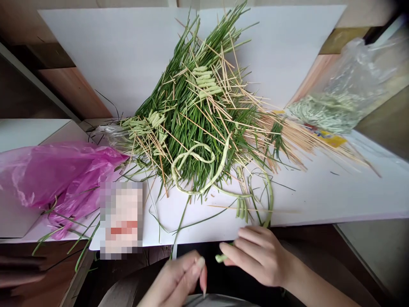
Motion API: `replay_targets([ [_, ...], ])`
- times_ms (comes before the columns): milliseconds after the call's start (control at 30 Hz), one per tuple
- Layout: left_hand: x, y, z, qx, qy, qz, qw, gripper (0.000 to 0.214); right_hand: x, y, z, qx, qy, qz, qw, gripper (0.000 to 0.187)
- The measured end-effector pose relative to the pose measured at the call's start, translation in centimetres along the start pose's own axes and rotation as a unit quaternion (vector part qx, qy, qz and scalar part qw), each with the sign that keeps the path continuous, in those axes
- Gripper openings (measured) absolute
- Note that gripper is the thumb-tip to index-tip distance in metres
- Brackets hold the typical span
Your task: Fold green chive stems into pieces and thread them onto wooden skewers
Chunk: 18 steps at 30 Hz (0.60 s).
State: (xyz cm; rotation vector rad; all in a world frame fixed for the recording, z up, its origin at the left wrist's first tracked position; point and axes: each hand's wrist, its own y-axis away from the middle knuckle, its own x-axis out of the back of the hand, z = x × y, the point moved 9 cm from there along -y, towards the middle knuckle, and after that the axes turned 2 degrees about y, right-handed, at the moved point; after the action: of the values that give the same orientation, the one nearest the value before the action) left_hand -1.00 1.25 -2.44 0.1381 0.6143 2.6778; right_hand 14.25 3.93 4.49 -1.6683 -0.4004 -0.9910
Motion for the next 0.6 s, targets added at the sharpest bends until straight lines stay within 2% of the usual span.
replay_targets([
  [67,2.1,-2.0,3.4,-0.117,-0.15,0.083,0.978,0.041,-1.9,-0.9,0.9,-0.061,-0.053,-0.055,0.995,0.019],
  [133,3.9,-3.7,5.4,-0.201,-0.269,0.158,0.928,0.025,-3.4,-1.3,1.8,-0.112,-0.101,-0.096,0.984,0.009],
  [167,4.6,-4.5,5.9,-0.224,-0.318,0.183,0.903,0.02,-3.8,-1.4,2.3,-0.133,-0.122,-0.105,0.978,0.011],
  [233,5.6,-5.6,6.3,-0.26,-0.394,0.22,0.854,0.021,-4.2,-1.3,3.4,-0.181,-0.15,-0.117,0.965,0.028],
  [333,6.2,-5.3,6.8,-0.295,-0.444,0.273,0.801,0.028,-4.5,-0.9,4.7,-0.237,-0.161,-0.135,0.949,0.04],
  [400,5.9,-4.3,7.1,-0.315,-0.427,0.282,0.8,0.022,-4.7,-0.8,5.0,-0.254,-0.155,-0.146,0.943,0.042],
  [500,3.5,-3.4,6.9,-0.337,-0.38,0.216,0.834,0.017,-5.2,-0.7,4.9,-0.265,-0.162,-0.163,0.936,0.04],
  [600,0.8,-3.2,6.3,-0.354,-0.363,0.17,0.845,0.018,-5.5,-0.6,4.7,-0.271,-0.185,-0.172,0.929,0.037],
])
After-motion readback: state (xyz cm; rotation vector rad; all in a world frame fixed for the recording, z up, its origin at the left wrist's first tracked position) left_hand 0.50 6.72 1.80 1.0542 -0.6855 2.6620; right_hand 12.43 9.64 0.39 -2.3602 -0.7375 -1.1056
